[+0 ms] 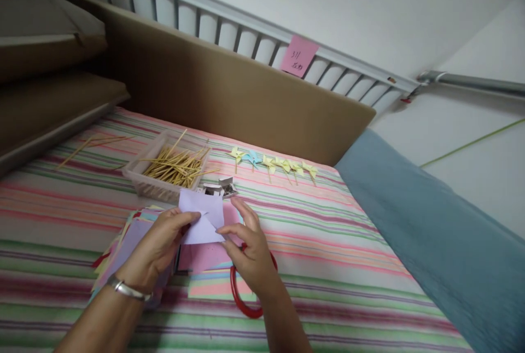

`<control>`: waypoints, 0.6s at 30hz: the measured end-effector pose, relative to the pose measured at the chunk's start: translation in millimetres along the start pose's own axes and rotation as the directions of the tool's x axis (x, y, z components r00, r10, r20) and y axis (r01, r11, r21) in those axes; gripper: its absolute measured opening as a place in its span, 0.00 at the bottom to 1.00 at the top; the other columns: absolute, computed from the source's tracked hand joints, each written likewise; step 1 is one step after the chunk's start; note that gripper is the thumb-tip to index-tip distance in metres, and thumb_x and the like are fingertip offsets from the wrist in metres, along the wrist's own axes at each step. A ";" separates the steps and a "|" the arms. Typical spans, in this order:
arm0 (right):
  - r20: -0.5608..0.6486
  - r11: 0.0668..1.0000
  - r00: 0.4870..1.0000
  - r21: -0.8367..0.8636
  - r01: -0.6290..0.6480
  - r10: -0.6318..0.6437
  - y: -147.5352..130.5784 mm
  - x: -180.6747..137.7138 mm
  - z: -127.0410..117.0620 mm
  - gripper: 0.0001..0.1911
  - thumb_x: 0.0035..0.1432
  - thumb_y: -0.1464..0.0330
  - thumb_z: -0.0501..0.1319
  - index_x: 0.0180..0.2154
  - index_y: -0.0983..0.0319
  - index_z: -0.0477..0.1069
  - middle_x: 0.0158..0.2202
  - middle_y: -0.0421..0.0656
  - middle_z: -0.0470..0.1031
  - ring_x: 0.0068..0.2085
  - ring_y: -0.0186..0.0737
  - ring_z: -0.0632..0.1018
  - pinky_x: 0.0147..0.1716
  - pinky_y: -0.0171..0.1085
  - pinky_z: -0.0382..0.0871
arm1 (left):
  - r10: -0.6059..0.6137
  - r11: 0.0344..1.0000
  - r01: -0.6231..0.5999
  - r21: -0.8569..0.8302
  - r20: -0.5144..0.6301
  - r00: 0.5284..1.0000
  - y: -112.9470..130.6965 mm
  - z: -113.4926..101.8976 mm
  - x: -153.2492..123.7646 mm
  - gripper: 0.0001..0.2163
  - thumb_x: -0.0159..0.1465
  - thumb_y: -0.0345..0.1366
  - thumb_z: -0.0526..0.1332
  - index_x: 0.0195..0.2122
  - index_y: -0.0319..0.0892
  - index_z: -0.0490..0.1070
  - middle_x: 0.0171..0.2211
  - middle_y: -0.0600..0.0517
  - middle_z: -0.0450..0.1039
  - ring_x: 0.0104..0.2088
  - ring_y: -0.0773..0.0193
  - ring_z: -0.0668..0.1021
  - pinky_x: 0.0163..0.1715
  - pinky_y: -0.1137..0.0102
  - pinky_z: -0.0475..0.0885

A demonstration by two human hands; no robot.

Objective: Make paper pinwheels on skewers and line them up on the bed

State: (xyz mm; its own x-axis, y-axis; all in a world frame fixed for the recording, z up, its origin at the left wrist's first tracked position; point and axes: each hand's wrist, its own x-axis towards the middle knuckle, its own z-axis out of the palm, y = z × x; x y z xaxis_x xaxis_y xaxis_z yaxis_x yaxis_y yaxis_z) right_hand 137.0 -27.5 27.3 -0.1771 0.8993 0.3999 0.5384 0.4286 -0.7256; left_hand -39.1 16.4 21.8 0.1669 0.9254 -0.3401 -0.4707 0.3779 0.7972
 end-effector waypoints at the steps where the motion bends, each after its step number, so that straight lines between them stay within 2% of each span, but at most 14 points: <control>1: 0.002 1.000 1.000 0.000 0.003 -0.003 0.1 0.4 0.1 0.11 0.52 0.77 0.61 0.35 0.56 0.77 0.63 0.42 0.58 0.64 0.45 0.57 0.61 0.48 0.52 | -0.008 1.000 0.008 0.009 0.007 1.000 0.0 0.4 -0.5 0.04 0.44 0.31 0.69 0.20 0.37 0.76 0.20 0.50 0.77 0.21 0.65 0.75 0.26 0.73 0.68; 5: 0.005 1.000 1.000 0.023 -0.019 0.019 -0.6 1.7 -1.4 0.06 0.53 0.72 0.64 0.32 0.55 0.77 0.62 0.42 0.59 0.64 0.46 0.57 0.60 0.49 0.52 | -0.045 0.996 0.044 0.072 0.016 0.999 1.2 5.3 -4.0 0.04 0.44 0.32 0.69 0.21 0.37 0.77 0.20 0.49 0.77 0.20 0.64 0.74 0.24 0.72 0.67; 10: -0.003 0.992 0.993 0.046 -0.115 0.115 -3.4 2.4 1.1 0.05 0.52 0.72 0.65 0.30 0.56 0.77 0.63 0.42 0.59 0.65 0.46 0.54 0.61 0.51 0.48 | -0.050 0.983 0.053 0.175 -0.020 0.999 -3.7 13.9 -6.5 0.05 0.40 0.31 0.70 0.20 0.38 0.77 0.17 0.52 0.75 0.17 0.66 0.71 0.19 0.74 0.63; 15: -0.060 0.966 0.964 0.045 -0.256 0.258 -4.5 3.7 6.4 0.04 0.49 0.73 0.65 0.27 0.58 0.76 0.62 0.44 0.61 0.65 0.48 0.55 0.60 0.52 0.49 | -0.049 0.956 0.040 0.289 0.025 0.998 -16.2 13.4 -1.7 0.07 0.40 0.34 0.70 0.22 0.37 0.78 0.18 0.50 0.76 0.17 0.66 0.71 0.19 0.74 0.62; 18: -0.067 0.954 0.952 0.033 -0.298 0.299 -5.2 3.7 7.2 0.04 0.47 0.74 0.66 0.26 0.59 0.75 0.61 0.46 0.62 0.64 0.48 0.55 0.60 0.51 0.49 | -0.032 0.949 0.013 0.316 0.056 0.998 -20.2 11.3 0.8 0.08 0.41 0.35 0.70 0.23 0.37 0.79 0.19 0.49 0.77 0.18 0.65 0.72 0.20 0.74 0.64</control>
State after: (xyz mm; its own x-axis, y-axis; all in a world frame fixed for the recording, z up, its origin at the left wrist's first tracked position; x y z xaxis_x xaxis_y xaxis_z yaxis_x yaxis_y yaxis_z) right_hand 127.6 -25.8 28.5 0.0480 0.9784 0.2010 0.5394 0.1440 -0.8296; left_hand -19.7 9.8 11.1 0.2301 0.9129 -0.3373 -0.1710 0.3791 0.9094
